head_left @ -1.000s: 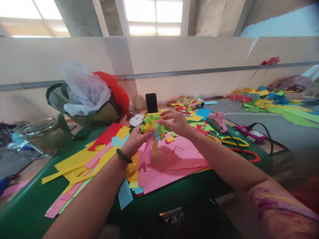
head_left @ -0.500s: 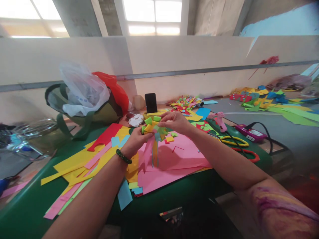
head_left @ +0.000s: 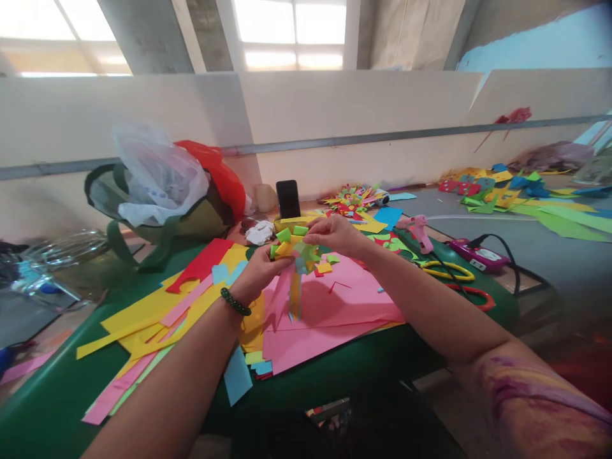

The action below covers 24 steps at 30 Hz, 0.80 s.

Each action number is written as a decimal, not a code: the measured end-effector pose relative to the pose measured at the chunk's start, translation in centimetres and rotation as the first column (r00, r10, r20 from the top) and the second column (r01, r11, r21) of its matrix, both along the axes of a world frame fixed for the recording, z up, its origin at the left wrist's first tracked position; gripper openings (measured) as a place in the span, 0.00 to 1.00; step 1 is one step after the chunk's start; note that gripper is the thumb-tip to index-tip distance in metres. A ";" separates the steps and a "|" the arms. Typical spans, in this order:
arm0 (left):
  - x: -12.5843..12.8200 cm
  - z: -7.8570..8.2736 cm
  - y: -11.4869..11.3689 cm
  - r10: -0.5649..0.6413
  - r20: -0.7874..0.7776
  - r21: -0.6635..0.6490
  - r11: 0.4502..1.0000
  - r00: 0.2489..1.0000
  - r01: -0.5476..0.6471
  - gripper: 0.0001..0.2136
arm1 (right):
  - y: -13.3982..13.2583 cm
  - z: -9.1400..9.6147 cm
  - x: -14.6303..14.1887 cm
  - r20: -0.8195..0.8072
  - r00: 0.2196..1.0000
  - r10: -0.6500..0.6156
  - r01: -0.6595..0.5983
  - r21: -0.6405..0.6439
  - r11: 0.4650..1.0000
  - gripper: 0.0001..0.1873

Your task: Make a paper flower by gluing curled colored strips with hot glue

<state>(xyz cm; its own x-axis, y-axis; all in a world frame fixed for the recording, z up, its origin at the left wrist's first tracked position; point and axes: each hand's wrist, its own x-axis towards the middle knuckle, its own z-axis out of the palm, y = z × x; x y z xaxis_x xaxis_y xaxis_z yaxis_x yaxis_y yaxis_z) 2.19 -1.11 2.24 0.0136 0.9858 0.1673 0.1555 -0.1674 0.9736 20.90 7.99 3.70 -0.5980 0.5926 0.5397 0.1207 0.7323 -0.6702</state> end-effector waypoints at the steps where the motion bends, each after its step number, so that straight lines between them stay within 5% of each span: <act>1: 0.0 0.0 0.0 -0.002 -0.005 -0.001 1.000 1.000 0.002 0.14 | 0.0 0.0 0.0 -0.001 1.000 0.006 -0.006 -0.007 1.000 0.15; 14: 0.0 -0.1 0.1 -0.021 0.014 -0.013 1.000 1.000 0.021 0.15 | -0.4 -0.4 -0.7 0.003 0.999 -0.048 0.048 -0.149 0.988 0.18; 18: -0.2 -0.3 0.2 0.016 0.039 -0.021 1.000 0.999 -0.016 0.16 | -0.8 0.0 -0.6 -0.110 0.990 -0.083 0.058 -0.216 0.975 0.22; 21: -0.3 -0.2 0.2 0.014 0.026 -0.011 1.000 1.000 -0.014 0.15 | -1.1 0.3 -0.6 -0.212 0.967 -0.138 0.109 -0.142 0.984 0.21; 24: -0.2 0.0 0.0 -0.016 -0.013 0.006 1.000 1.000 0.016 0.15 | -1.4 0.2 -0.6 -0.185 0.973 -0.135 0.151 0.073 0.986 0.15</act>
<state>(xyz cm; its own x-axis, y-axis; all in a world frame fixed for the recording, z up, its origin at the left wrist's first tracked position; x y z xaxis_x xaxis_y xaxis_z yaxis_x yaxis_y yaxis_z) 2.02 -1.14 2.21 0.0314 0.9845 0.1726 0.1649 -0.1754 0.9706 20.25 6.55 3.87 -0.3999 0.6116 0.6827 0.1126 0.7720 -0.6256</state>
